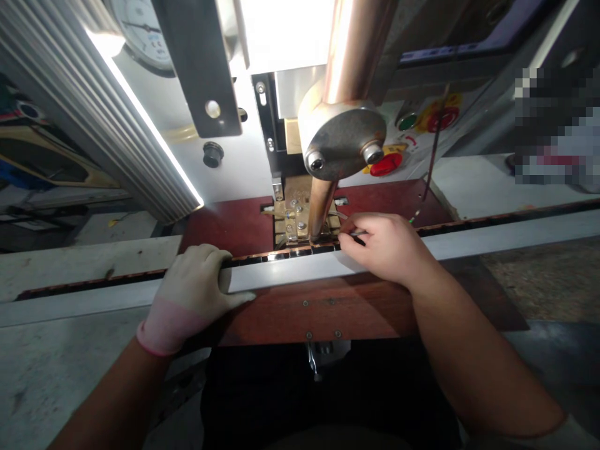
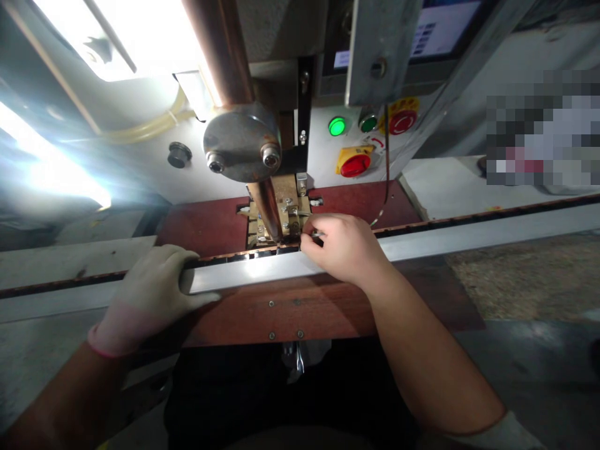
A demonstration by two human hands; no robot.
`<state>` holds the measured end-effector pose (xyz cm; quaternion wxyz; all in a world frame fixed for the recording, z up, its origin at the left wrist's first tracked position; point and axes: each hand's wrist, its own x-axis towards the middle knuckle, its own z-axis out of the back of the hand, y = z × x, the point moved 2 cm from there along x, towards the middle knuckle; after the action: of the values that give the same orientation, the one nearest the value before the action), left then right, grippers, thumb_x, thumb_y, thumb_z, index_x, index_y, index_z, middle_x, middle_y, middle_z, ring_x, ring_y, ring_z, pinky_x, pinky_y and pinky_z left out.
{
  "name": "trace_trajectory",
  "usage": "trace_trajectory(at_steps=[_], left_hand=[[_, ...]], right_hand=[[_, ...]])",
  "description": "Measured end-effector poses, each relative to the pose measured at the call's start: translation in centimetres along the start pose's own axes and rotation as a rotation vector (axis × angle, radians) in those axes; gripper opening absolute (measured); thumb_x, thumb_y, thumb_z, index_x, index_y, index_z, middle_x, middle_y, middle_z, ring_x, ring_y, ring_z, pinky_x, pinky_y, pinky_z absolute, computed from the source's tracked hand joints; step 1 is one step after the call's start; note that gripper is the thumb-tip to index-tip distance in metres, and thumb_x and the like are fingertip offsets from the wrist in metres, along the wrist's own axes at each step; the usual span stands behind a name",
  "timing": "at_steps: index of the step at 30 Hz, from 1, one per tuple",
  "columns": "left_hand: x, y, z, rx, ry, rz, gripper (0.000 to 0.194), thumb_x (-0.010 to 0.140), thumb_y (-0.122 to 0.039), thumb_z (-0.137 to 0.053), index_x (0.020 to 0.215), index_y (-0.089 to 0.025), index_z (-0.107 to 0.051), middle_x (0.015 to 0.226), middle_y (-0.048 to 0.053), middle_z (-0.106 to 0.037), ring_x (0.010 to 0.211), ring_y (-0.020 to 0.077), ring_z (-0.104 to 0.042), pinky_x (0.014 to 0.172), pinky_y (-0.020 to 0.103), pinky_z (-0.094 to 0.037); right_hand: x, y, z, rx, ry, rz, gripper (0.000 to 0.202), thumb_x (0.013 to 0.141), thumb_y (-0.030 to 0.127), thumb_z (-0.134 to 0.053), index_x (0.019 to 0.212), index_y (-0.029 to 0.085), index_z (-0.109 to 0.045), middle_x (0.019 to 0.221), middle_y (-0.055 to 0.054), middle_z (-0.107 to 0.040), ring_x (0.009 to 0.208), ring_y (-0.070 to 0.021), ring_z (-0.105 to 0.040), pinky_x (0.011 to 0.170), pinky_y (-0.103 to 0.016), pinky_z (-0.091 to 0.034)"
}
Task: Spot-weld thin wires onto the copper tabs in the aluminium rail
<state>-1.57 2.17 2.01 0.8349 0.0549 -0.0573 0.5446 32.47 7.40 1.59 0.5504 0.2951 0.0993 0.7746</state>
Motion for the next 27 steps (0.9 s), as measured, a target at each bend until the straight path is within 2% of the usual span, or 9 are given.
trace_trajectory(at_steps=[4,8,11,15,19,27], left_hand=[[-0.4,-1.8,-0.5,0.026,-0.124,0.01,0.067,0.082,-0.073,-0.077,0.115,-0.015,-0.067,0.105,0.013,-0.07,0.1,0.0365,-0.066,0.087,0.05,-0.051],[-0.5,-2.6,-0.8,0.051,-0.182,-0.019,0.065,0.085,-0.072,-0.075,0.117,-0.015,-0.066,0.106,0.013,-0.07,0.098,0.0365,-0.067,0.086,0.051,-0.051],[-0.7,-2.8,-1.0,0.069,-0.215,-0.02,0.063,0.086,-0.07,-0.075,0.116,-0.016,-0.065,0.104,0.013,-0.07,0.097,0.0359,-0.067,0.085,0.05,-0.052],[-1.0,-2.9,-1.2,0.102,-0.264,-0.028,0.064,0.085,-0.069,-0.076,0.118,-0.017,-0.062,0.107,0.014,-0.069,0.097,0.0355,-0.067,0.084,0.05,-0.051],[-1.1,-2.9,-1.3,0.106,-0.26,-0.022,0.066,0.083,-0.069,-0.079,0.12,-0.017,-0.061,0.109,0.014,-0.069,0.098,0.0357,-0.067,0.084,0.049,-0.051],[-1.2,-2.8,-1.6,0.112,-0.267,-0.046,0.068,0.088,-0.072,-0.072,0.125,-0.015,-0.06,0.112,0.016,-0.07,0.101,0.0361,-0.067,0.085,0.05,-0.051]], right_hand=[[-0.3,0.3,1.0,0.09,-0.093,0.076,0.01,0.087,0.024,-0.066,0.079,0.024,-0.072,0.072,-0.001,-0.073,0.058,-0.0151,-0.059,0.059,-0.032,-0.041],[-0.5,1.5,1.4,0.196,-0.044,0.239,0.011,0.086,0.019,-0.064,0.077,0.024,-0.068,0.065,0.004,-0.065,0.054,-0.0122,-0.052,0.055,-0.029,-0.039],[-0.6,2.3,0.9,0.197,-0.043,0.3,0.012,0.087,0.018,-0.063,0.078,0.022,-0.069,0.067,0.004,-0.066,0.055,-0.0115,-0.054,0.057,-0.028,-0.041],[-0.8,2.7,-0.5,0.045,-0.069,0.263,0.012,0.089,0.021,-0.066,0.082,0.02,-0.075,0.072,0.001,-0.073,0.06,-0.0142,-0.061,0.062,-0.03,-0.044],[-0.8,2.6,-1.2,-0.076,-0.048,0.231,0.014,0.09,0.023,-0.067,0.085,0.02,-0.079,0.076,-0.002,-0.077,0.068,-0.0192,-0.069,0.066,-0.034,-0.045],[-0.7,2.5,-1.0,-0.074,-0.023,0.217,0.018,0.095,0.025,-0.065,0.088,0.021,-0.081,0.08,-0.003,-0.08,0.07,-0.0193,-0.071,0.066,-0.034,-0.045]])
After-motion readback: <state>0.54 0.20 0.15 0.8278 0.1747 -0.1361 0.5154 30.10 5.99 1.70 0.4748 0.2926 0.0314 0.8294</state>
